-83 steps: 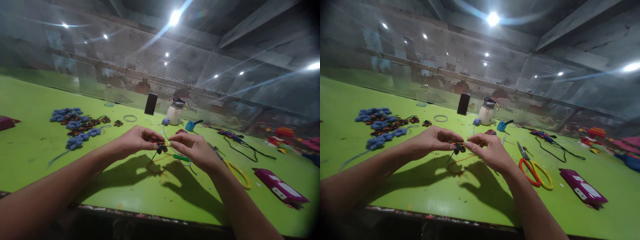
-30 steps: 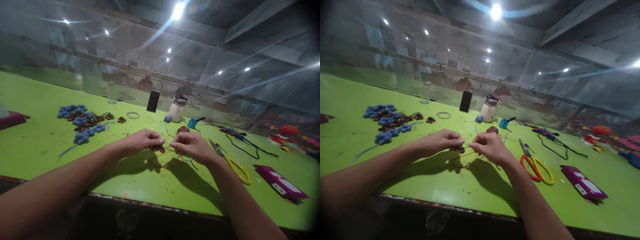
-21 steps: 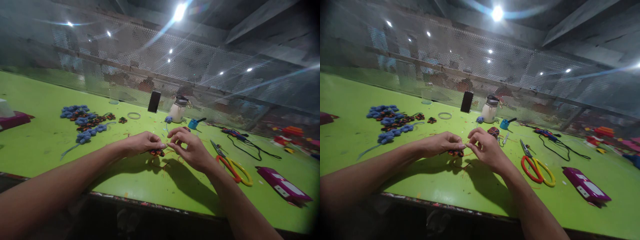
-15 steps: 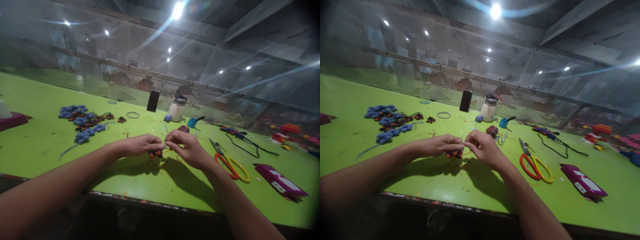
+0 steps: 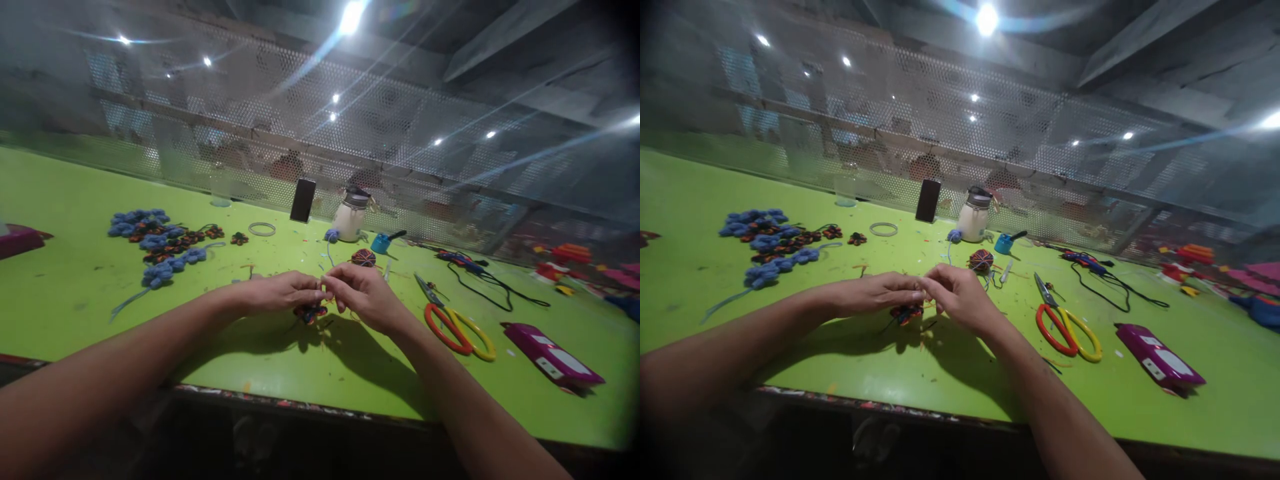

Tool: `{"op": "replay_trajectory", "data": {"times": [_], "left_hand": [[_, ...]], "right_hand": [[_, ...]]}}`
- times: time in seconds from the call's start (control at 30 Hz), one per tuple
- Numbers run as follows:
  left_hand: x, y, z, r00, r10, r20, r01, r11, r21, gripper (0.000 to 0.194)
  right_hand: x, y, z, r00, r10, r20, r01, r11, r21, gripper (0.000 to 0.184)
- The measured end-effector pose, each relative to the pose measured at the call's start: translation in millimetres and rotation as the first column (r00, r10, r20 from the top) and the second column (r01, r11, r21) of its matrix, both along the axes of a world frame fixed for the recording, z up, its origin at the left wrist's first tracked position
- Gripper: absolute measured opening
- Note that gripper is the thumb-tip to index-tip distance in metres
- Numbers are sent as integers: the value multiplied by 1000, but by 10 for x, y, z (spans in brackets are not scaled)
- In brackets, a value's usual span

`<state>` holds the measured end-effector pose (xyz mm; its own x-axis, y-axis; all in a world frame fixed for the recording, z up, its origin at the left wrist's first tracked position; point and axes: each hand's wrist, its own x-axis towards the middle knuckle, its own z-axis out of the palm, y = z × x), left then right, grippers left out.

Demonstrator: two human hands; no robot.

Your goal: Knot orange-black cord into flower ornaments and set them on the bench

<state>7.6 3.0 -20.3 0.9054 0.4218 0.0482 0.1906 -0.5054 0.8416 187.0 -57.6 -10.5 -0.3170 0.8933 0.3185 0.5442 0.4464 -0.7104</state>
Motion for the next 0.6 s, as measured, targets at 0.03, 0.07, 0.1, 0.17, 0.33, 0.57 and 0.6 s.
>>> {"op": "replay_trajectory", "data": {"times": [0.03,0.07,0.1,0.17,0.33,0.57,0.6], "left_hand": [[2,5,0,999,37,-4,-37,999,4,32],[3,10,2,997,74,-12,-74,997,10,33],[4,11,6,995,102,-17,-102,995,14,33],[4,4,23,992,126,-4,-125,992,14,32],[-9,-31,66,987,141,79,-137,989,-47,29],[-4,58,-61,982,166,88,-130,938,-320,27],[-5,65,-69,982,169,86,-131,931,-341,26]], "right_hand": [[16,4,13,1000,3,8,-3,1000,-23,26],[31,8,23,999,5,32,-3,999,-45,25],[44,12,29,998,3,60,1,998,-64,25],[60,23,27,996,-5,93,13,997,-81,22],[45,35,-8,994,-6,113,-17,979,201,13],[-35,-6,-58,972,46,232,-140,902,408,12],[-35,-14,-63,966,64,251,-163,903,398,13]]}}
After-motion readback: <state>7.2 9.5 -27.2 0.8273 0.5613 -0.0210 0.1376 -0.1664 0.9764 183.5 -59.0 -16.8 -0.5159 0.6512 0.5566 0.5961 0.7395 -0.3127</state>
